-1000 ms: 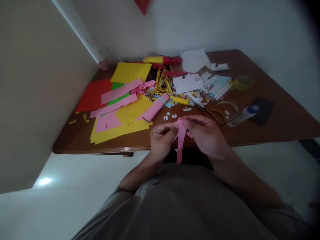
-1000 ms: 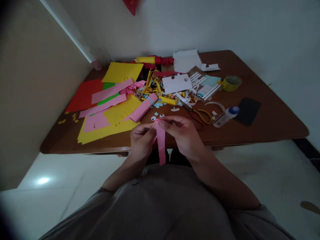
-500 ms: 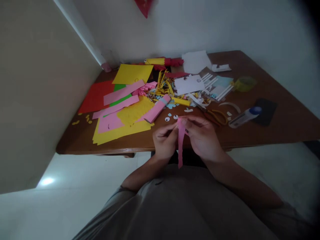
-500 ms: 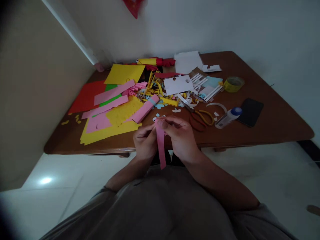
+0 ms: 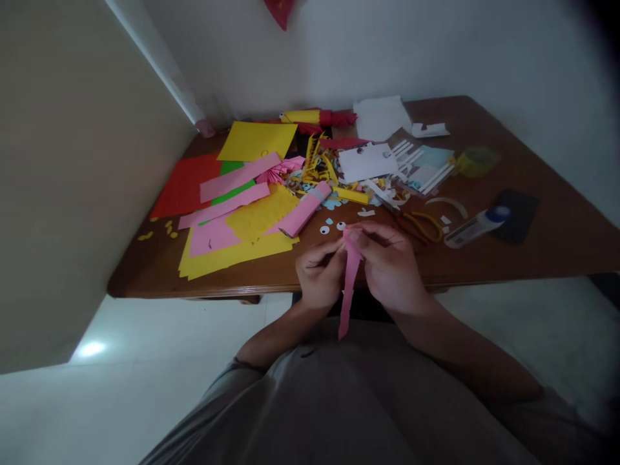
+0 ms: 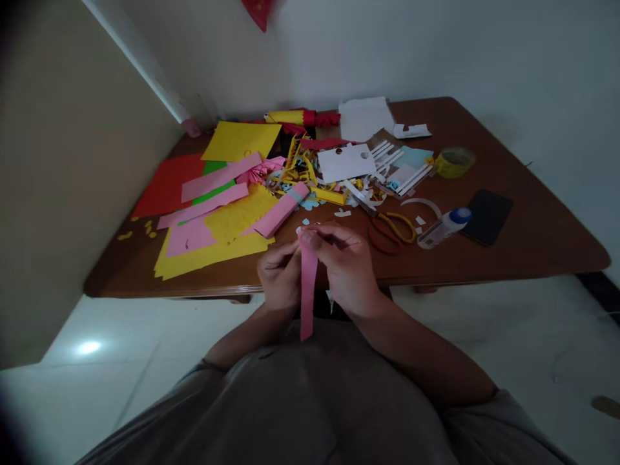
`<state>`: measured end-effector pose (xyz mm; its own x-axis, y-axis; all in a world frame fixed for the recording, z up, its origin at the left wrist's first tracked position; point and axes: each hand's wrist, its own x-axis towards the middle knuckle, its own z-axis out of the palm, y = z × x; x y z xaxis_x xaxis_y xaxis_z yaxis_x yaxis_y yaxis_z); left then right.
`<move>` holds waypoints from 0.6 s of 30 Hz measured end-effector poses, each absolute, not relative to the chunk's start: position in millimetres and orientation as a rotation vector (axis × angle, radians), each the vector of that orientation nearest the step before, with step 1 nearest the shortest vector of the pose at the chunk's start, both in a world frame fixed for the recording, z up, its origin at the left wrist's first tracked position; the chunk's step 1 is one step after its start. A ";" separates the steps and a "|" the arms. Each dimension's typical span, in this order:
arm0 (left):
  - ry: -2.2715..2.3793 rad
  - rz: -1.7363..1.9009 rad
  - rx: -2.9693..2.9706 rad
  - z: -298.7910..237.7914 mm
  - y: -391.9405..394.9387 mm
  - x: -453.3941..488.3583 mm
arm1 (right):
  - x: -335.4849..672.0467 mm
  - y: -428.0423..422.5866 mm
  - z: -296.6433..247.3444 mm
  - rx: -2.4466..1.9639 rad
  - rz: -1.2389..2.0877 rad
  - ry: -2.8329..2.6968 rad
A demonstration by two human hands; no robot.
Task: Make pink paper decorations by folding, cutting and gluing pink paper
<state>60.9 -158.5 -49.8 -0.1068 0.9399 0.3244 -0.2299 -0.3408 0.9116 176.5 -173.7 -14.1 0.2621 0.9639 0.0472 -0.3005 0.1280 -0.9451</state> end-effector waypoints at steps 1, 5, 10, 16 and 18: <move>0.881 1.612 1.226 -49.8 -158.5 60.5 | 177.4 -173.7 -14.4 -1.010 1.108 -0.833; 0.895 1.579 1.252 -50.7 -158.8 57.7 | 182.4 -173.3 -14.1 -0.936 1.158 -0.790; 0.897 1.547 1.268 -52.8 -159.5 55.7 | 184.3 -172.8 -13.6 -0.882 1.198 -0.745; 0.809 1.558 1.218 -51.4 -159.7 56.0 | 182.3 -173.0 -17.4 -0.861 1.185 -0.728; 0.818 1.548 1.203 -51.5 -159.8 56.4 | 182.9 -172.4 -17.8 -0.883 1.174 -0.739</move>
<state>56.4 -159.8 -51.5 -0.0365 0.9526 0.3021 -0.2877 -0.2995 0.9097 182.9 -172.4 -17.8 0.2364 0.9710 0.0367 -0.4529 0.1435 -0.8799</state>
